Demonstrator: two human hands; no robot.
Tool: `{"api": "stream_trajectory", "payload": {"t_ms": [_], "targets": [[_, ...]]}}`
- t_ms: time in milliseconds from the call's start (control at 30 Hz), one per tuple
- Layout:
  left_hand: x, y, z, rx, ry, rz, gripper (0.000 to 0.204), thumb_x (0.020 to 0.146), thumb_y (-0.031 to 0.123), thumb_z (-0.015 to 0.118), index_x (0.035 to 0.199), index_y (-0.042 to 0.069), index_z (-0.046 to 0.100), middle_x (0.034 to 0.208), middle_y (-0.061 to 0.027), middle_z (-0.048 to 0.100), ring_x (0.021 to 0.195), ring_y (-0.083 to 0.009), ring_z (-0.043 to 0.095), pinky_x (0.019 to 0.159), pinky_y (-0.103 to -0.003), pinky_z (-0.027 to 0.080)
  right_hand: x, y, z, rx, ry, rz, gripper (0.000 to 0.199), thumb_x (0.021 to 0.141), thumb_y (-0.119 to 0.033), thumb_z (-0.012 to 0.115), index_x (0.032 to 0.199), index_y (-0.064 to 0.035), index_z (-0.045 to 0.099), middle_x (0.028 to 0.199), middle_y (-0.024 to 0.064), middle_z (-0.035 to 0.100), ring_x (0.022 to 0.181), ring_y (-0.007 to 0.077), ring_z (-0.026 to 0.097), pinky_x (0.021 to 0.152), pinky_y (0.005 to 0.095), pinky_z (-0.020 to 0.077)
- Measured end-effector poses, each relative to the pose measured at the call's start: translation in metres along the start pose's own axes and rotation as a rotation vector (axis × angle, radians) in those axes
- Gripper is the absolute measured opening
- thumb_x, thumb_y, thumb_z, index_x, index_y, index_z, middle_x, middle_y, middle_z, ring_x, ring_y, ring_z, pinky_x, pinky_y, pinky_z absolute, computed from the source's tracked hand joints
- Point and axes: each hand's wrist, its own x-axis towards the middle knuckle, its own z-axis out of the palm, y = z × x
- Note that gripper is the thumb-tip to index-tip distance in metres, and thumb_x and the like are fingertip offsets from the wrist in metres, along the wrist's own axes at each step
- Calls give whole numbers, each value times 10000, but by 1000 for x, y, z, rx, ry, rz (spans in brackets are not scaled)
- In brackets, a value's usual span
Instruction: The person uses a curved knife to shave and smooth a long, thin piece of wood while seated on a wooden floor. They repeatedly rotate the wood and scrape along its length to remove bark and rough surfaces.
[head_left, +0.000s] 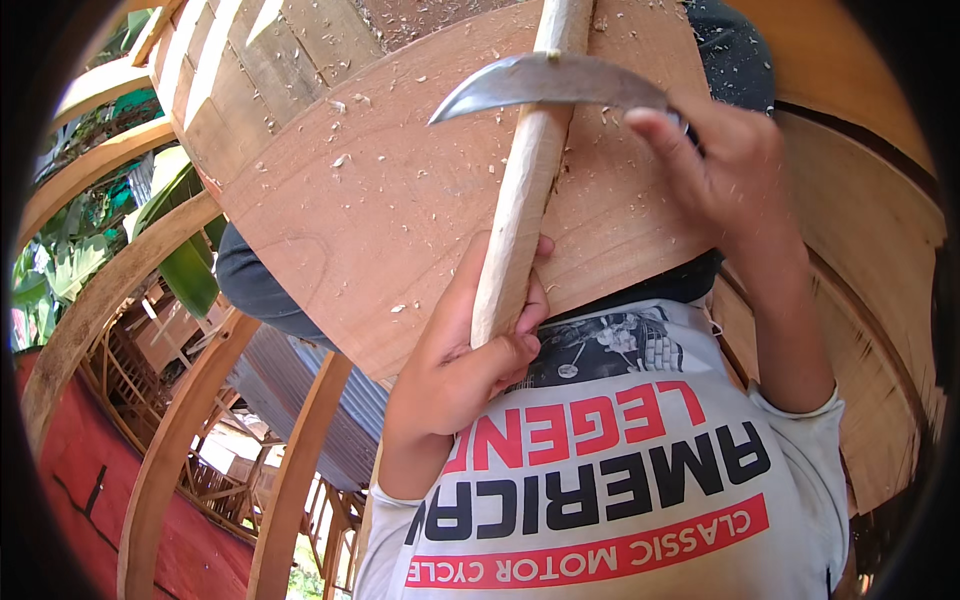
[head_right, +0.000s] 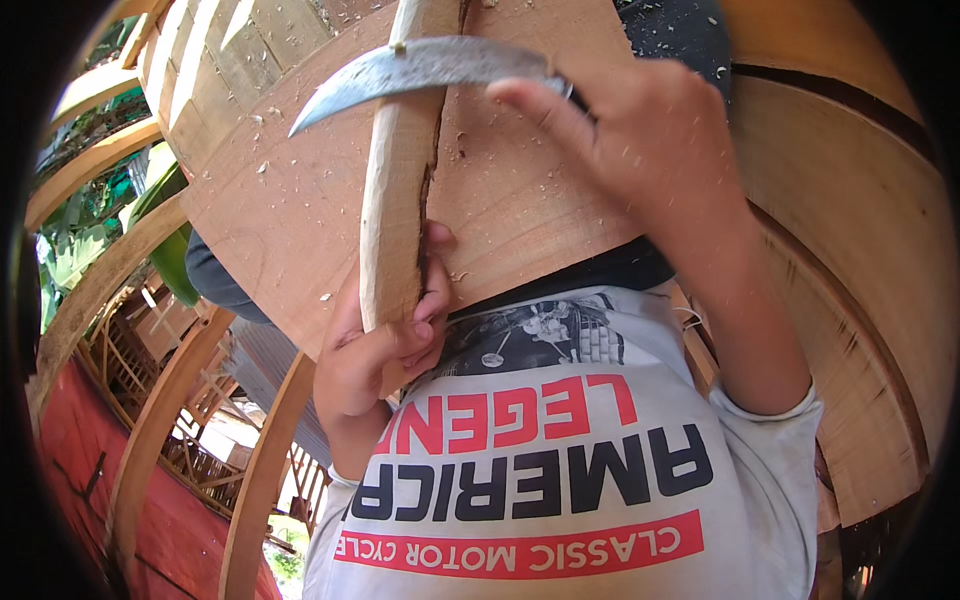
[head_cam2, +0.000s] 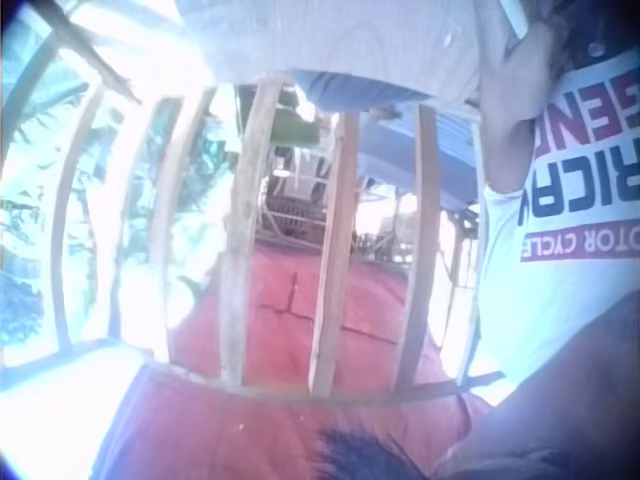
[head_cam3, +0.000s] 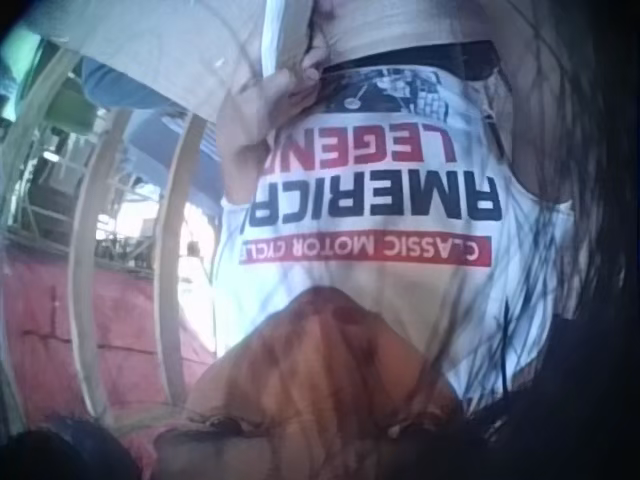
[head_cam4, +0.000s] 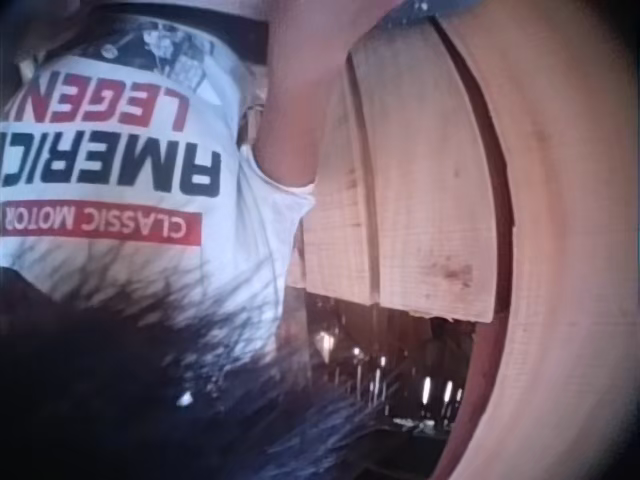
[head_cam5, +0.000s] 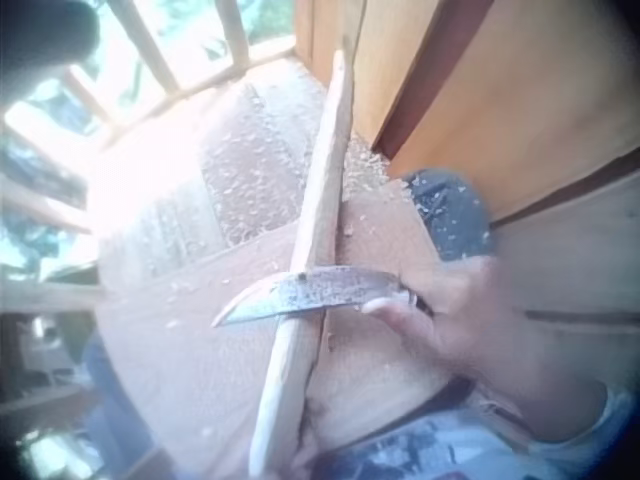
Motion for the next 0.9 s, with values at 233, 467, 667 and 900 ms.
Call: {"api": "stream_trajectory", "payload": {"t_ms": [233, 467, 667, 900], "targets": [[1, 8, 3, 6, 63, 38, 632, 716, -62, 438, 1337, -6, 334, 807, -18, 408, 543, -46, 387, 470, -170, 336, 9, -7, 1, 103, 52, -25, 409, 887, -364, 628, 705, -4, 562, 550, 159, 479, 491, 326, 485, 467, 331, 394], [5, 11, 2, 35, 30, 7, 651, 703, -61, 428, 1344, 0, 332, 810, -22, 413, 554, -48, 396, 474, -165, 338, 6, -3, -9, 68, -26, -111, 412, 943, -332, 566, 727, 20, 567, 510, 135, 402, 434, 154, 432, 427, 306, 327], [7, 5, 1, 67, -17, 73, 628, 722, -64, 428, 1340, -1, 335, 823, -23, 412, 574, -47, 402, 487, -164, 343, 10, -6, -11, 137, -54, 85, 357, 893, -388, 599, 828, -45, 679, 645, 192, 601, 585, 368, 604, 523, 390, 483], [3, 13, 0, 142, 27, 33, 608, 726, -84, 436, 1321, -2, 343, 838, -28, 412, 703, -78, 425, 610, -189, 377, 37, 20, -18, 78, 79, 336, 407, 928, -372, 567, 849, 17, 654, 606, 192, 540, 503, 270, 518, 484, 352, 411]]}}
